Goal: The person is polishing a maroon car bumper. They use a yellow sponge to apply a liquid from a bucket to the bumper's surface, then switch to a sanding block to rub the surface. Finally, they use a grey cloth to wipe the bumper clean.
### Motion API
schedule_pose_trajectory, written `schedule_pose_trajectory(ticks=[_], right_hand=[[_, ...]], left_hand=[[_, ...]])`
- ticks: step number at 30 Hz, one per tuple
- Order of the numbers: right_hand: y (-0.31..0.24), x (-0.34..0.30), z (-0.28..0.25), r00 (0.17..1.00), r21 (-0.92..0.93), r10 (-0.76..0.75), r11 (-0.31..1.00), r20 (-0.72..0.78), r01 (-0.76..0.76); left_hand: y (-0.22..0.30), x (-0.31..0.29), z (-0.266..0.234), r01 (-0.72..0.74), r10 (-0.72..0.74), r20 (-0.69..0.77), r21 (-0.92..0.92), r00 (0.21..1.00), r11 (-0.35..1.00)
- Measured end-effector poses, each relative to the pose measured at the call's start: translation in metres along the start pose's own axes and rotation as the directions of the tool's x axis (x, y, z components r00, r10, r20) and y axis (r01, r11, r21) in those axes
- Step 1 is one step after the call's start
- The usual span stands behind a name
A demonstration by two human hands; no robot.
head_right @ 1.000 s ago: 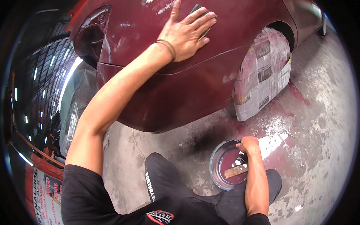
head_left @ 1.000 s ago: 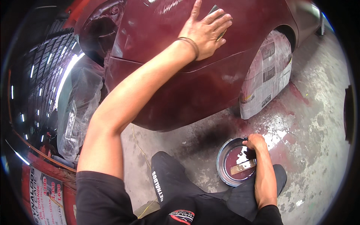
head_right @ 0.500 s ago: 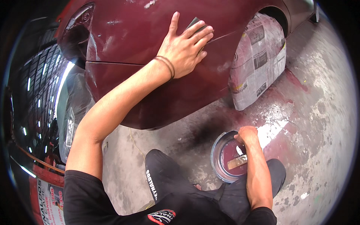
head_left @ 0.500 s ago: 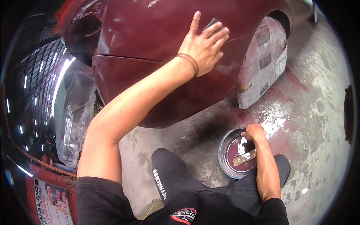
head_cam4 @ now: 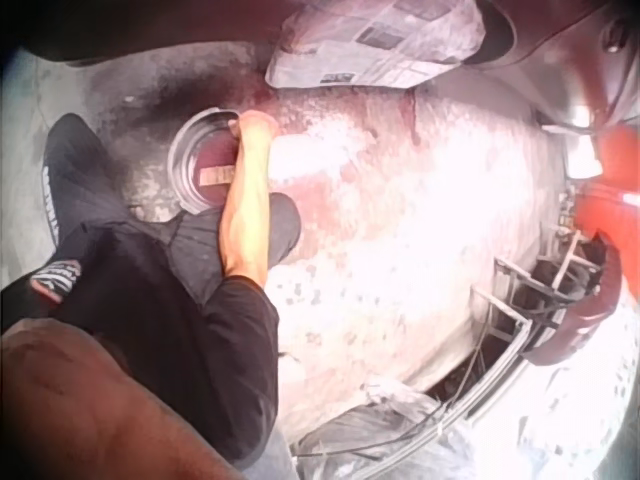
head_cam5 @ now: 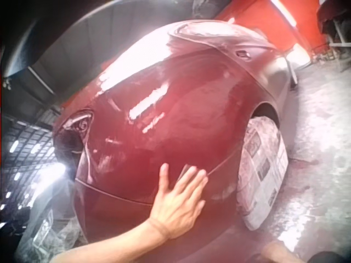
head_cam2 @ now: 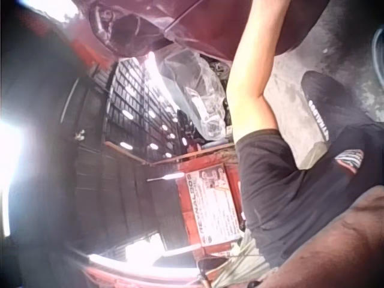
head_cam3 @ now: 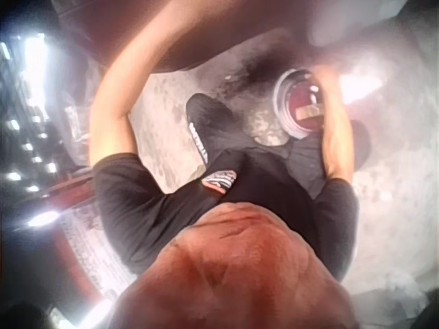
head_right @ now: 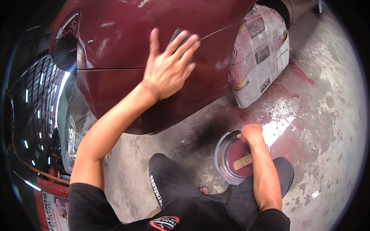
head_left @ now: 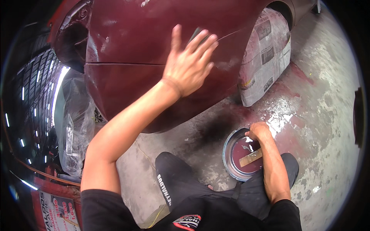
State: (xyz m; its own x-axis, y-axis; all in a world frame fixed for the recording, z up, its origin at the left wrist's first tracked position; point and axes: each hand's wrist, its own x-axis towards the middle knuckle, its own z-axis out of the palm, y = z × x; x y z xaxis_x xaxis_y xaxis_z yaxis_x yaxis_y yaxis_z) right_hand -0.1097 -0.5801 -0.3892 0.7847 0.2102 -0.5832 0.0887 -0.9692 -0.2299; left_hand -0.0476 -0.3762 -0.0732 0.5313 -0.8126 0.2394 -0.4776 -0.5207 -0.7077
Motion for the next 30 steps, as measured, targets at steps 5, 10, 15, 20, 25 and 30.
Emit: schedule_pose_trajectory(ticks=[5,10,15,20,25,30], right_hand=[[0.005,-0.004,0.005,0.999,0.006,0.009,1.000,-0.042,-0.009],[0.020,-0.007,0.004,0.999,0.010,0.021,1.000,-0.027,-0.021],[-0.002,0.001,0.004,1.000,-0.012,0.031,0.999,-0.003,-0.031],[-0.001,-0.007,-0.008,1.000,0.093,0.017,0.996,0.002,-0.017],[0.028,-0.013,-0.003,0.992,0.044,0.023,0.999,-0.125,-0.018],[-0.003,-0.014,0.004,0.936,0.088,-0.223,0.963,-0.272,0.255]], left_hand=[[-0.015,-0.010,-0.009,-0.120,0.116,0.064,0.069,0.991,0.990],[-0.027,-0.042,-0.025,-0.124,0.126,0.145,-0.023,0.981,0.992],[0.005,0.043,0.016,-0.140,0.137,0.027,0.192,0.990,0.971],[0.019,0.051,0.041,-0.078,0.083,-0.018,0.201,0.996,0.977],[-0.012,-0.124,-0.004,0.149,-0.149,0.102,0.006,0.984,0.989],[-0.028,-0.228,-0.027,0.325,-0.337,0.167,0.096,0.927,0.941]])
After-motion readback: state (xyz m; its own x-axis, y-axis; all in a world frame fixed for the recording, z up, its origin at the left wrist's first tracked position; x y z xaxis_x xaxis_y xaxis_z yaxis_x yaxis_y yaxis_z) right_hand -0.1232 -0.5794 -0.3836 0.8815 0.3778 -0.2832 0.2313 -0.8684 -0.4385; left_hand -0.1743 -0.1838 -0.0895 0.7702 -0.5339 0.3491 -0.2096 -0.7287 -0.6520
